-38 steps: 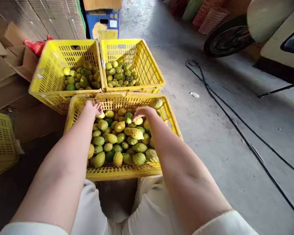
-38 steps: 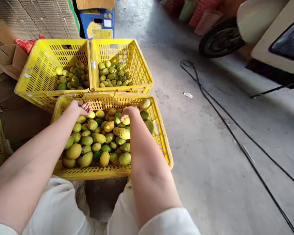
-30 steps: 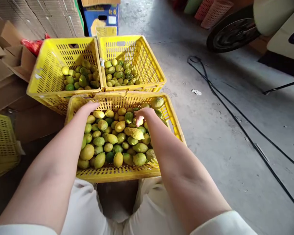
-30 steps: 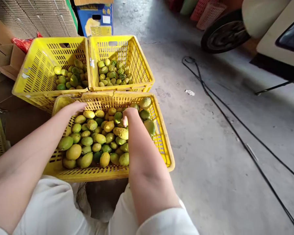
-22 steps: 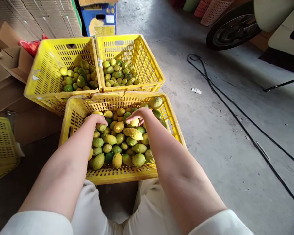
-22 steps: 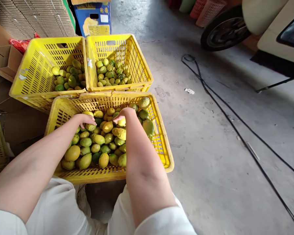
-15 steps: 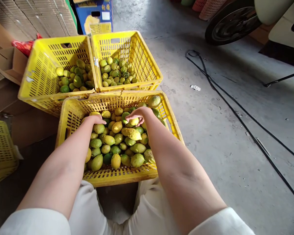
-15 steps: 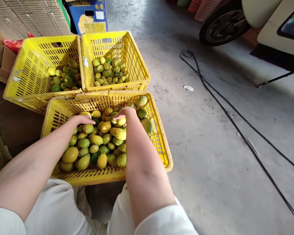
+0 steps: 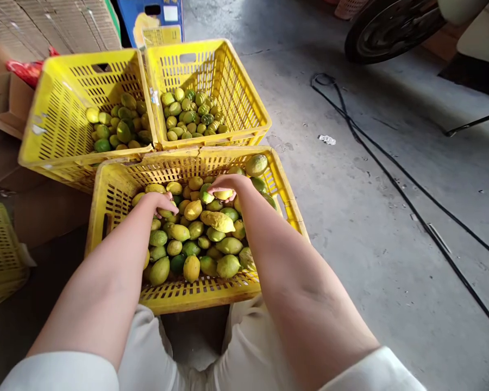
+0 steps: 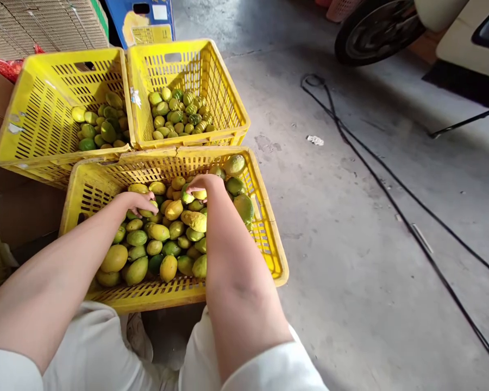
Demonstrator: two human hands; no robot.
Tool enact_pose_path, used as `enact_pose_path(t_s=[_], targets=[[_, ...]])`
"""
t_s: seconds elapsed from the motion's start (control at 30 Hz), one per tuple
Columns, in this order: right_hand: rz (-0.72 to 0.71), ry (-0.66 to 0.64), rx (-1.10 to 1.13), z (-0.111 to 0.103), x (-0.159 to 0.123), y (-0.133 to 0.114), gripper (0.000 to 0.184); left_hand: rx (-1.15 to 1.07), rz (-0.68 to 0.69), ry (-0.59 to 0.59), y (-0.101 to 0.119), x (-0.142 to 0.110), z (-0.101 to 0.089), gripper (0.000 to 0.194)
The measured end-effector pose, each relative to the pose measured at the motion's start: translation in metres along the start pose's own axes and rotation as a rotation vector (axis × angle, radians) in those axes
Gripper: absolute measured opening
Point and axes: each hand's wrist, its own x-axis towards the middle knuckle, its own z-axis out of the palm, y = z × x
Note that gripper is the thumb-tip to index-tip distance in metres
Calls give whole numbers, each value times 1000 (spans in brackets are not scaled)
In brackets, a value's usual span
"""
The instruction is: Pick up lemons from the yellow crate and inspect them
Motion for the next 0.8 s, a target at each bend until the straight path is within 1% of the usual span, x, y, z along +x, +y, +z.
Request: enact_pose_path(t_s=[0.1,0.23,0.27,0.37,0.43,0.5,0.57,0.63,0.73,0.8], targets=[[-4,-36,1,0,-4,-6,33,-36,-97,-102,15,-12,-4,42],[-47,-61,111,3,-2,-11,31,-194,-97,-237,38,-26,-10,20],[-66,-70,161,4,-2,-13,29,-238,-82,-249,43,-28,-12,20],[-166,-120,359,8,-5,-22,20,-479,-12,-212,53,-32,-15,36],[-240,-161,476,9,-12,-28,23,-722,27,-167,57,-33,-16,42],[-307,-190,672,8,-19,-32,23,-943,59,-130,59,-34,-19,45],[-367,-188,890,6,-25,-34,14,-1106,106,-112,60,-37,-22,45],[-416,-176,1027,5,-29,-34,5,-1216,171,-114,59,-41,-26,39],[-450,-145,1107,4,-33,-34,9,-1342,265,-144,55,-49,-31,32],[-467,-103,1175,5,-34,-34,11,-1425,326,-182,53,-54,-32,34]])
